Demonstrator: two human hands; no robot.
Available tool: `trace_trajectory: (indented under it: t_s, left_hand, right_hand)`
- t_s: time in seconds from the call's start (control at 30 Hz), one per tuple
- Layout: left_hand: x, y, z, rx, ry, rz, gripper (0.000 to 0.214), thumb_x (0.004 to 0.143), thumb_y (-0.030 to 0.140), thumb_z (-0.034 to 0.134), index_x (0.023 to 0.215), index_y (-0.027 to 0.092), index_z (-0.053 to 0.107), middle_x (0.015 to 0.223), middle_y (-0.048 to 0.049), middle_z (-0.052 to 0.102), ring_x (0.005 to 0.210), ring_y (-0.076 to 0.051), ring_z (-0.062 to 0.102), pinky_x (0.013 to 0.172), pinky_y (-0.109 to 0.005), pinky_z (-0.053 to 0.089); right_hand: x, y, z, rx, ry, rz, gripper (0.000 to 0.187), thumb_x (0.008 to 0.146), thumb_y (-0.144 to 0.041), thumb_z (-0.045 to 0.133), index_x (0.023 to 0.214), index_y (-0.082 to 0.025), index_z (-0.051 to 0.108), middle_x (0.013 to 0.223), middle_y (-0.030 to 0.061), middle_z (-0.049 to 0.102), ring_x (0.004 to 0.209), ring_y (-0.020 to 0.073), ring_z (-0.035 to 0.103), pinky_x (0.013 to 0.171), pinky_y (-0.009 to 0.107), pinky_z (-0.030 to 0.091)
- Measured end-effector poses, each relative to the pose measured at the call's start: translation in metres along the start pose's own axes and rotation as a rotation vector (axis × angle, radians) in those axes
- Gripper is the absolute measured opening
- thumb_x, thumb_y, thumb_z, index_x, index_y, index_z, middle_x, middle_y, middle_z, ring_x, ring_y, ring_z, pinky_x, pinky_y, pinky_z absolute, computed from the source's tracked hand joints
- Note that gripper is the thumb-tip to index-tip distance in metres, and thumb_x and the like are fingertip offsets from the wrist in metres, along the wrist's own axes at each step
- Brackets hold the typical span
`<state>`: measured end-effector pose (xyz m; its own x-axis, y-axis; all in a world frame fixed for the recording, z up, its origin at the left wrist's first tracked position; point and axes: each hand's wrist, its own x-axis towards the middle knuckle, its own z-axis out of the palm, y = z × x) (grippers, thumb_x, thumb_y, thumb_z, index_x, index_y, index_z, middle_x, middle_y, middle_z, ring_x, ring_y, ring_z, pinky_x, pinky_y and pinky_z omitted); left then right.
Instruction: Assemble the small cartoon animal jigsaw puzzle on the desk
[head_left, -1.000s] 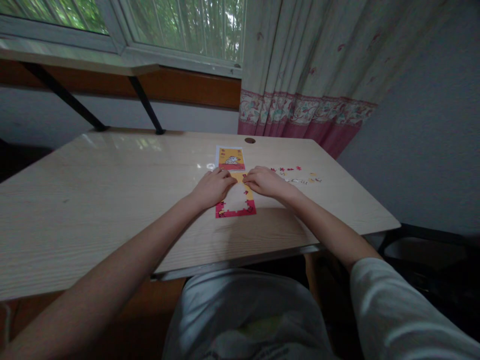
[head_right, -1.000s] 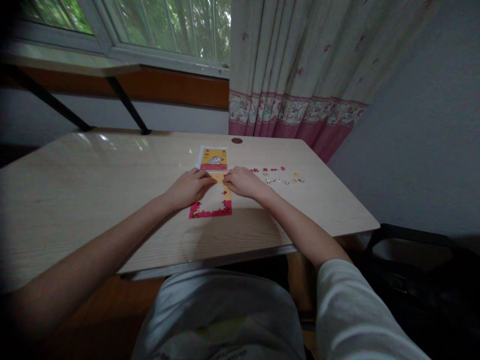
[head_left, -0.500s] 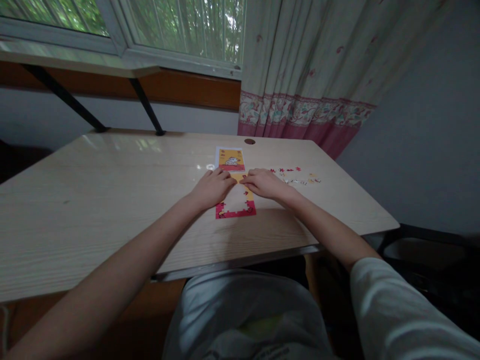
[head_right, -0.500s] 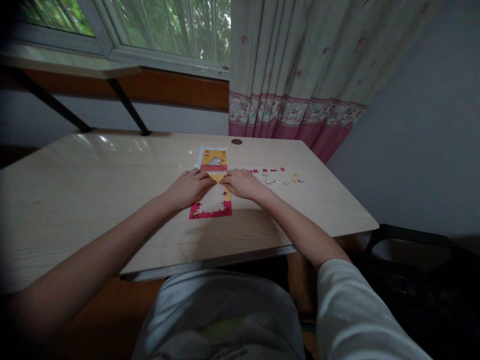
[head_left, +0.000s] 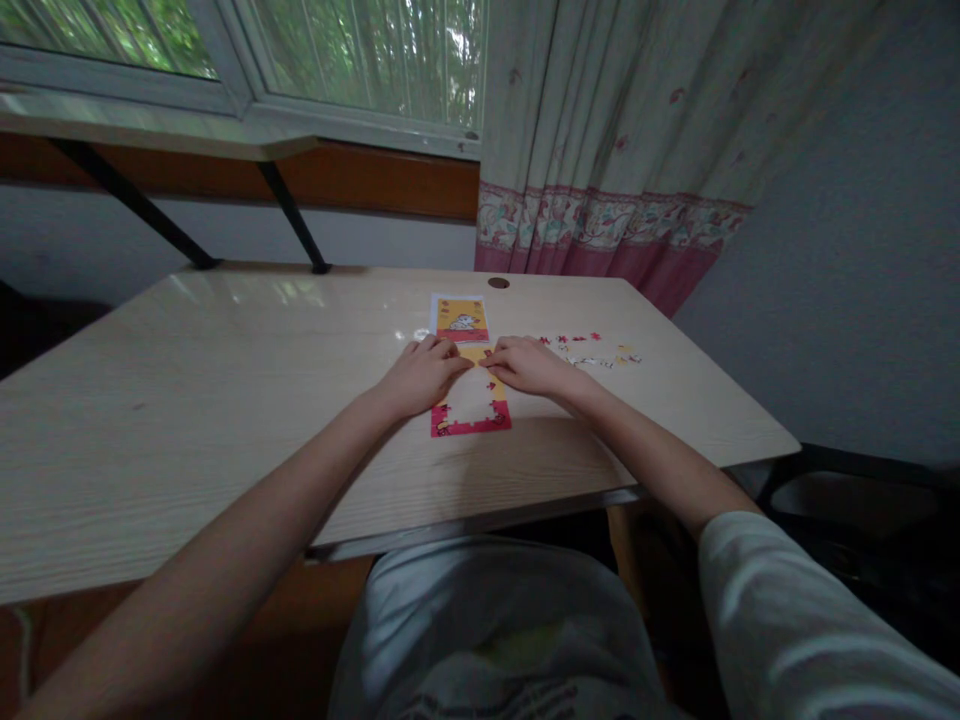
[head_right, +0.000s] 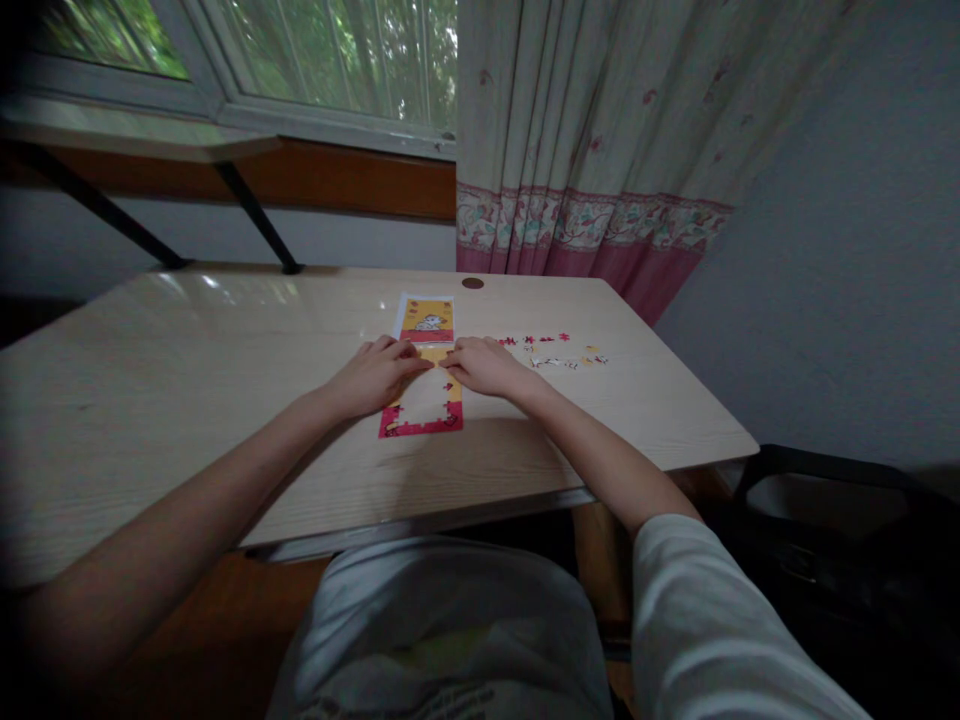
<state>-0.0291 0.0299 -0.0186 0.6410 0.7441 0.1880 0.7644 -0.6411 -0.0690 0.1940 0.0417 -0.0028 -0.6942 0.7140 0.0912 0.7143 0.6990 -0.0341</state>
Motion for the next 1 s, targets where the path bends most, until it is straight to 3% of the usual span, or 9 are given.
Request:
trace_trajectory:
  t_s: [0.37, 0.8, 1.0]
  left_hand:
    - [-0.020, -0.032, -0.013, -0.003, 0.033, -0.069, 0.036, 0.089, 0.023, 0.043, 0.107, 0.030, 0.074, 0.109, -0.0092, 0.064, 0.101, -0.029, 0.048, 0.084, -0.043, 0.039]
    - [-0.017, -0.035, -0.007, -0.127, 0.066, 0.060, 0.035, 0.086, 0.022, 0.045, 0.099, 0.027, 0.077, 0.103, -0.0077, 0.070, 0.095, -0.026, 0.053, 0.087, -0.041, 0.041]
    - [-0.018, -0.037, -0.006, -0.130, 0.058, 0.069, 0.035, 0.085, 0.021, 0.046, 0.098, 0.025, 0.077, 0.101, -0.0072, 0.072, 0.092, -0.025, 0.054, 0.085, -0.040, 0.042]
  right_hand:
    - [-0.004, -0.004, -0.004, -0.028, -0.004, -0.015, 0.029, 0.096, -0.025, 0.045, 0.107, -0.017, 0.071, 0.101, 0.0103, 0.069, 0.088, 0.0185, 0.059, 0.077, 0.029, 0.036]
    - [-0.003, 0.001, 0.004, -0.015, 0.008, -0.029, 0.031, 0.098, -0.027, 0.043, 0.109, -0.016, 0.069, 0.102, 0.0108, 0.066, 0.091, 0.0185, 0.059, 0.081, 0.029, 0.039]
    - [-0.001, 0.008, 0.005, 0.111, 0.007, -0.093, 0.028, 0.097, -0.021, 0.044, 0.109, -0.016, 0.069, 0.105, 0.0116, 0.066, 0.094, 0.0176, 0.060, 0.083, 0.028, 0.041]
